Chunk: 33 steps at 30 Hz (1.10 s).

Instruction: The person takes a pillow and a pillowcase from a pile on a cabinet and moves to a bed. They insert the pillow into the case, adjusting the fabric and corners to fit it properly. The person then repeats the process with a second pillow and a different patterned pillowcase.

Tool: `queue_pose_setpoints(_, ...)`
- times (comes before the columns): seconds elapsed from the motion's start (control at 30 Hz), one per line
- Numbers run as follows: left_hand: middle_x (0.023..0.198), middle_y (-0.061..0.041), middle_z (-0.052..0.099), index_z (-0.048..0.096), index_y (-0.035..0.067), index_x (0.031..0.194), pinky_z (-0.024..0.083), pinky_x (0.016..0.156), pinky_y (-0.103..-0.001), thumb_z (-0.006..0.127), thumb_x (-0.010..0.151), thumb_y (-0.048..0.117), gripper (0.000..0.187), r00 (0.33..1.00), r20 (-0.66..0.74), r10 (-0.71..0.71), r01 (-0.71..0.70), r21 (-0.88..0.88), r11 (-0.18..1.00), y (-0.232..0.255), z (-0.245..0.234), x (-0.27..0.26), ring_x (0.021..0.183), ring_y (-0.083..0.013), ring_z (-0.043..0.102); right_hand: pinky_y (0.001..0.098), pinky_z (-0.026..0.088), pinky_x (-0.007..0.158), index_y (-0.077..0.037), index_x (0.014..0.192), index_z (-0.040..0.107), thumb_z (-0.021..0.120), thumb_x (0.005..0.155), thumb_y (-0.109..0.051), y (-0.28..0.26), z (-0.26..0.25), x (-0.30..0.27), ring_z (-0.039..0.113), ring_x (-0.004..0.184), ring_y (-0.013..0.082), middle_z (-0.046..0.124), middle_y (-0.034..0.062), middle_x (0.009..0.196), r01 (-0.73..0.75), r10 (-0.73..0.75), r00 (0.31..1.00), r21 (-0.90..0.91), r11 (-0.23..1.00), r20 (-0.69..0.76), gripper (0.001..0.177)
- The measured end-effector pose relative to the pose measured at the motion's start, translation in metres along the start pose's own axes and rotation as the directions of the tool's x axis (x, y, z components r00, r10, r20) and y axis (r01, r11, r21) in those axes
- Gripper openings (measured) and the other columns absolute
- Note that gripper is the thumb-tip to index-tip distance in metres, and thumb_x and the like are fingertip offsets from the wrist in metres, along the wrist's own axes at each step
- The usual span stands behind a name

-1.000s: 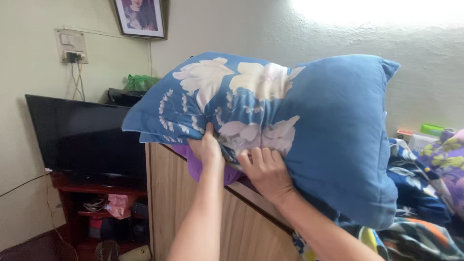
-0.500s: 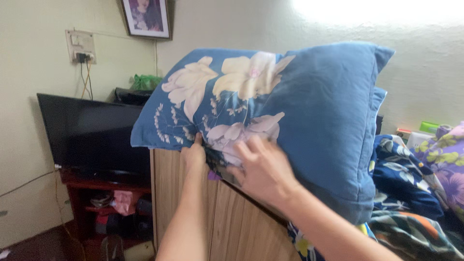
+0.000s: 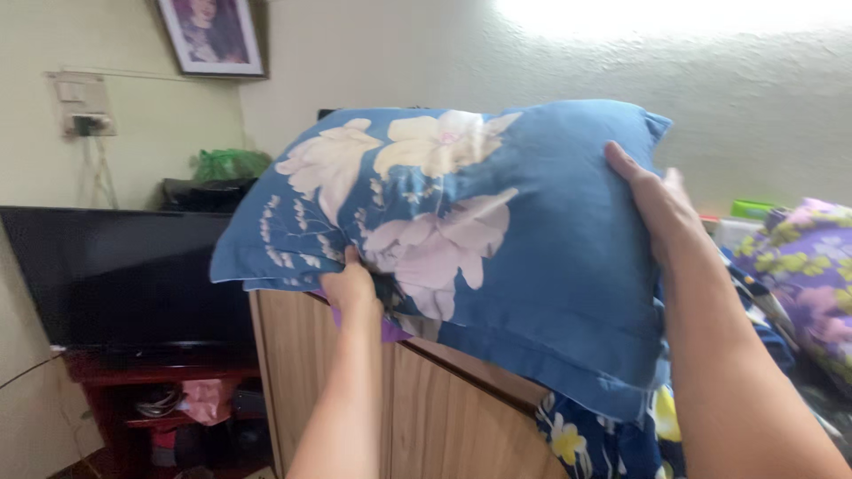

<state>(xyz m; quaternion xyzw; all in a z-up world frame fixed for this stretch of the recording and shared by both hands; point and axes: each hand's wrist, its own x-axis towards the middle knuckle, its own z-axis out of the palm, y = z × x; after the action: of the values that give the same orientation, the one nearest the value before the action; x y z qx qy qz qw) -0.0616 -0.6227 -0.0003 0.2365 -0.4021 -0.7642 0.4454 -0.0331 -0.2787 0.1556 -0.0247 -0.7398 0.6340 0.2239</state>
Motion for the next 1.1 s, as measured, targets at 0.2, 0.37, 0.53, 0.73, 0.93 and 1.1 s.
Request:
queue_pose_setpoints(0.2,0.158,-0.048,-0.004,-0.002,-0.002,0.156,0.012,0.105,-0.075,0.076,0.086,0.054,0.119,0.649,0.243,0.721,-0.731,0.459,0.504,0.037,0.01,-0.112,0.149,-0.0589,-0.002,0.0433,0.046,0.108,0.008,0.144,0.049,0.077,0.075,-0.057,0.005,0.002,0.0,0.063,0.125,0.036,0.06,0.0276,0.138,-0.013,0.011,0.995,0.013,1.0,0.095,0.099)
queue_pose_setpoints(0.37,0.169,-0.026,-0.011,0.006,0.036,0.171,-0.003,0.117,-0.072,0.059,0.075,0.088,0.121,-0.019,0.886,0.463,-0.839,0.237,-0.49,0.055,0.014,-0.179,0.157,-0.0452,-0.007,0.0388,0.05,0.101,0.003,0.138,0.06,0.076,0.075,-0.052,0.01,-0.003,-0.006,0.069,0.114,0.0323,0.069,0.023,0.13,-0.136,0.089,0.971,0.208,0.969,0.22,0.086)
queue_pose_setpoints(0.53,0.163,-0.036,-0.001,0.009,0.023,0.163,0.004,0.113,-0.077,0.091,0.057,0.051,0.136,0.125,0.988,0.094,-0.968,0.142,-0.206,0.046,-0.001,-0.186,0.153,-0.0522,0.0,0.0375,0.06,0.083,0.004,0.123,0.068,0.083,0.07,-0.031,0.008,0.004,-0.009,0.074,0.089,0.0303,0.076,0.0198,0.107,-0.217,0.055,0.946,0.5,0.839,0.319,0.065)
queue_pose_setpoints(0.73,0.164,-0.039,0.014,0.021,0.017,0.159,0.011,0.118,-0.079,0.069,0.071,0.0,0.102,-0.027,0.714,0.699,-0.971,0.148,-0.189,-0.017,-0.001,-0.138,0.156,-0.0547,0.014,0.0389,0.059,0.075,0.012,0.117,0.068,0.081,0.07,-0.013,-0.015,0.023,-0.049,0.073,0.081,0.0312,0.074,0.0231,0.099,0.024,-0.174,0.964,0.585,0.811,0.202,0.055)
queue_pose_setpoints(0.93,0.166,-0.035,0.017,0.021,0.021,0.156,0.008,0.122,-0.076,0.066,0.08,0.007,0.089,-0.136,0.394,0.909,-0.988,0.01,-0.152,-0.052,-0.014,-0.109,0.158,-0.0516,0.018,0.0384,0.065,0.074,0.013,0.119,0.063,0.081,0.062,-0.009,-0.017,0.03,-0.09,0.077,0.078,0.0351,0.073,0.0288,0.097,0.128,-0.313,0.915,0.552,0.824,0.254,0.065)
queue_pose_setpoints(1.1,0.165,-0.033,0.016,0.018,0.017,0.156,0.011,0.123,-0.073,0.068,0.081,0.015,0.09,-0.178,0.223,0.958,-0.983,-0.081,-0.164,-0.048,0.021,-0.086,0.156,-0.0527,0.018,0.04,0.063,0.073,0.015,0.116,0.068,0.081,0.055,-0.006,-0.036,0.04,-0.106,0.076,0.073,0.0344,0.075,0.0285,0.092,0.122,-0.387,0.859,0.598,0.792,0.337,0.066)
